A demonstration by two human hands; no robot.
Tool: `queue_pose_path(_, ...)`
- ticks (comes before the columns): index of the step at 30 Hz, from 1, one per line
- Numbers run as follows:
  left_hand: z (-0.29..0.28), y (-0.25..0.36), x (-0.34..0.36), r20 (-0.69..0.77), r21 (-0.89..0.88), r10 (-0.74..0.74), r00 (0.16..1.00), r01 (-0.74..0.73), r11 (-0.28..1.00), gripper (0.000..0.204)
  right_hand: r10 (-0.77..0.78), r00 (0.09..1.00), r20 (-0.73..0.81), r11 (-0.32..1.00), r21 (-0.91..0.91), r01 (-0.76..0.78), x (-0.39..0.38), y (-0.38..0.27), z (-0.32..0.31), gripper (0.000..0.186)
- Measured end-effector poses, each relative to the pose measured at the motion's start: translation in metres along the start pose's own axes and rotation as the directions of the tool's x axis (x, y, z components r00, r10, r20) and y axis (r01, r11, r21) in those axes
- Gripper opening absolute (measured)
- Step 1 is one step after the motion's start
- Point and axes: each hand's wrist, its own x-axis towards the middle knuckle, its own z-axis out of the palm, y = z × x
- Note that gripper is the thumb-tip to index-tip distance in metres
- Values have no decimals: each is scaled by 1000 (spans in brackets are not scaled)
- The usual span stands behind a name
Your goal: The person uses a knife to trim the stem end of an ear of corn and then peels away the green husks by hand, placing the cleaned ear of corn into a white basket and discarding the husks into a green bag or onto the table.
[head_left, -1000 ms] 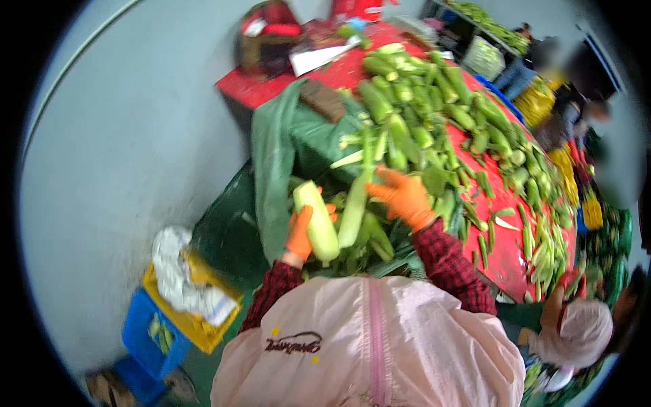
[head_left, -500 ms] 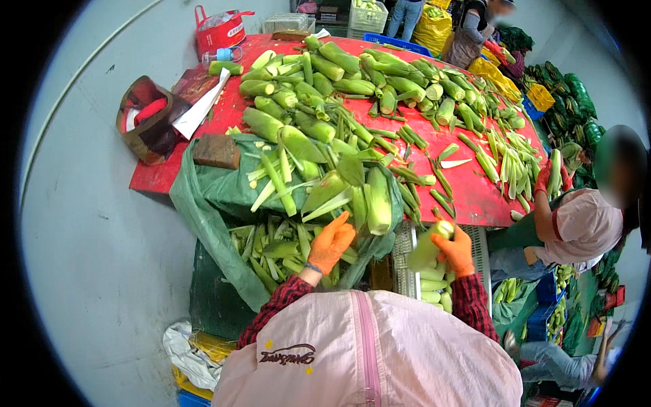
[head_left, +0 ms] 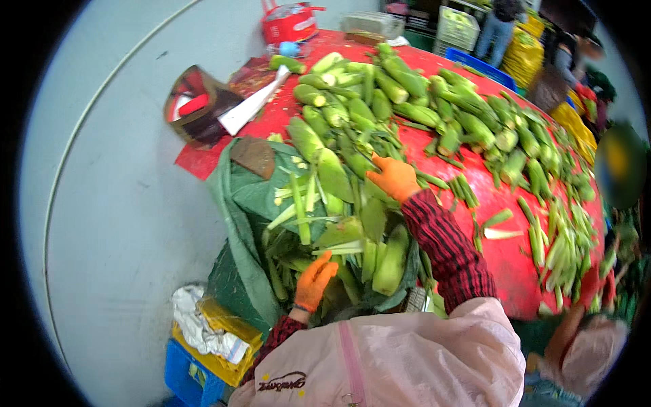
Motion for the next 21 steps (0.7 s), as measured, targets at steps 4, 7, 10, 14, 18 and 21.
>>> queue_pose_path(4,-17,-9,-44,-233,-36,-37,972,29,999,46,166,959,230,974,-191,-123,78,-1,49,61)
queue_pose_path(7,-27,-23,-69,-343,-84,-64,937,37,996,46,217,931,294,962,-226,-153,93,-5,56,65)
queue_pose_path(10,-30,-24,-75,-350,-109,-61,935,24,994,46,279,877,391,917,163,-364,100,24,56,69)
queue_pose_path(14,-37,-13,-56,-344,-278,-94,934,-6,961,46,125,773,622,568,594,-570,65,12,17,65)
queue_pose_path(18,-44,9,-1,-173,-264,170,970,-212,941,60,-148,837,526,463,785,-411,-20,-61,-14,51)
queue_pose_path(21,-29,30,34,-59,-800,226,972,-181,572,69,-113,777,620,508,708,-491,-87,-102,-2,59)
